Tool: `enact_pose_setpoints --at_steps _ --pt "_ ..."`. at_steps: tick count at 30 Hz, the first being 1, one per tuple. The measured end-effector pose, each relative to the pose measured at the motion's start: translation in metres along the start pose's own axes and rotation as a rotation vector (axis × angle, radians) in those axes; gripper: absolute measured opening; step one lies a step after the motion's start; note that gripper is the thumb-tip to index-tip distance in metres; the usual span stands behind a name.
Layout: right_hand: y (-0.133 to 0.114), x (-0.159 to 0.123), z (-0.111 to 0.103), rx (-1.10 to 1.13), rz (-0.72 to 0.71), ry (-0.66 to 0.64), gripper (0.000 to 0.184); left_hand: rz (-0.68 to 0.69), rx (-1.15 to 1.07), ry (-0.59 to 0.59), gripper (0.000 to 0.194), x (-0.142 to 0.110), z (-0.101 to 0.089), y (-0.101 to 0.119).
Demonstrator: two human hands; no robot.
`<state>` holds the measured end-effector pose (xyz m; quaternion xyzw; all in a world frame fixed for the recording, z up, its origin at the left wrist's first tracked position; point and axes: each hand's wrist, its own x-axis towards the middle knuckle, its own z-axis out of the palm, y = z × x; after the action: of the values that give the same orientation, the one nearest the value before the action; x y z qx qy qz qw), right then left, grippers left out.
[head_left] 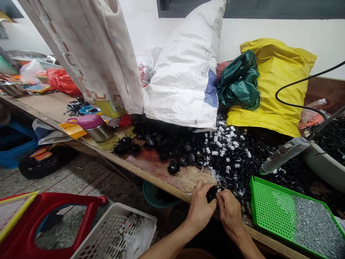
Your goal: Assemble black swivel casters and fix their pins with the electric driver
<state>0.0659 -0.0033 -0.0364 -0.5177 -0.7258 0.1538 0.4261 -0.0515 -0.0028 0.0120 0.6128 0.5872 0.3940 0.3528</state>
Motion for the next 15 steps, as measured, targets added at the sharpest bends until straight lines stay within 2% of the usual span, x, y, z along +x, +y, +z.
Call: enact_pose_setpoints --at_steps 3,6,9,10,12,15 --pt "-0.01 0.002 0.0 0.264 0.294 -0.044 0.022 0.163 0.079 0.083 0.039 -0.005 0.006 -0.012" --pt "-0.024 0.005 -0.003 0.731 0.675 -0.085 0.027 0.432 0.186 0.162 0.039 -0.009 0.011 -0.032" --pt "-0.034 0.009 -0.008 1.123 1.032 -0.211 0.034 0.625 0.227 0.108 0.035 -0.007 0.011 -0.048" --pt "-0.036 0.01 -0.01 1.205 1.087 -0.241 0.035 0.651 0.215 0.087 0.034 -0.006 0.011 -0.05" --pt "-0.036 0.012 -0.013 1.299 1.091 -0.255 0.035 0.626 0.155 0.089 0.034 -0.003 0.007 -0.047" --pt "-0.03 0.013 -0.013 1.237 0.975 -0.253 0.032 0.436 0.027 0.21 0.035 0.004 -0.007 -0.035"
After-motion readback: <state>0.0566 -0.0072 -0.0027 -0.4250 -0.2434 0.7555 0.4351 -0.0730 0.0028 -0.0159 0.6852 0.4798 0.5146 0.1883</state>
